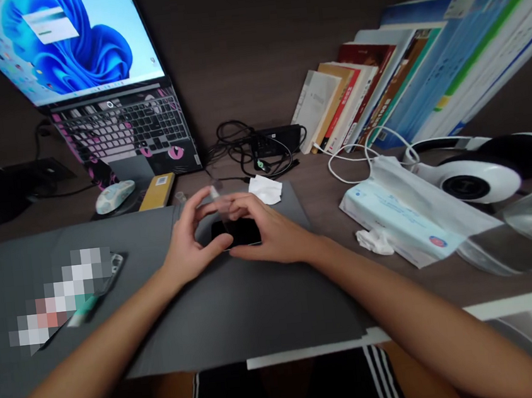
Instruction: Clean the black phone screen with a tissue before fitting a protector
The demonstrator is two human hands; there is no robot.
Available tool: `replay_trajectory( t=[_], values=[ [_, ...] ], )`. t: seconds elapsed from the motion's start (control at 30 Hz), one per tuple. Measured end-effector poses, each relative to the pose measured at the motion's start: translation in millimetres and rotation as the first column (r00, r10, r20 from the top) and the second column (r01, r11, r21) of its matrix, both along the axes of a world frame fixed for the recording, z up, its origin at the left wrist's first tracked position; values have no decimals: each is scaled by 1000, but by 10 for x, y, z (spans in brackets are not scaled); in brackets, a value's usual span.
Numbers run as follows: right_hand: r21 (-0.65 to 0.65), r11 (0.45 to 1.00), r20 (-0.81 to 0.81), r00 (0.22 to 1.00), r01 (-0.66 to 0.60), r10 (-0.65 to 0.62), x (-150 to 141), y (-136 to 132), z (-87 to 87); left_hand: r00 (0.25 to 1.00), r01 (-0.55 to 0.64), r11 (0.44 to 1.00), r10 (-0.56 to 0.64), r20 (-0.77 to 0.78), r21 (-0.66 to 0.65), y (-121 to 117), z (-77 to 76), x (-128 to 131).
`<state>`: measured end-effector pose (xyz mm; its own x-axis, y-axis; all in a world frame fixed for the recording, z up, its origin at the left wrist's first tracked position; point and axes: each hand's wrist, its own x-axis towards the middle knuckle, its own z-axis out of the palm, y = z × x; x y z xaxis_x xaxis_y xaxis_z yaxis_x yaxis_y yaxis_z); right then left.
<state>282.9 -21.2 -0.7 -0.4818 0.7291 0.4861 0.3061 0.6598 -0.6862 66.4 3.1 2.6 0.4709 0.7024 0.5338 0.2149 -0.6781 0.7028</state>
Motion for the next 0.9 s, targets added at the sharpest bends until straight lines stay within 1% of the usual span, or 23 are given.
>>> replay_trajectory(
  t=[0.07,0.17,0.23,0.3,0.37,0.43,0.57,0.9],
  values=[
    [63,997,120,992,43,-50,128,15,53,994,-36,997,43,-105,66,91,30,-153],
    [161,984,279,953,75,-118,370,40,85,977,-28,989,57,-206,143,234,12,-440],
    [184,980,327,935,77,-135,499,57,76,965,-36,984,79,-248,172,295,-33,-598],
    [180,982,365,923,60,-123,571,74,58,941,-21,988,71,-332,154,320,-72,-684],
    [174,984,398,911,41,-108,592,88,40,902,12,993,38,-429,114,321,-89,-694],
    [169,985,420,902,32,-101,589,98,22,875,40,996,6,-484,84,316,-93,-657],
    [128,992,437,896,20,-74,599,121,-30,854,51,998,-22,-519,41,312,-114,-577],
    [105,994,464,884,16,-64,633,171,-110,827,37,997,8,-562,69,313,-153,-559]
  ],
)
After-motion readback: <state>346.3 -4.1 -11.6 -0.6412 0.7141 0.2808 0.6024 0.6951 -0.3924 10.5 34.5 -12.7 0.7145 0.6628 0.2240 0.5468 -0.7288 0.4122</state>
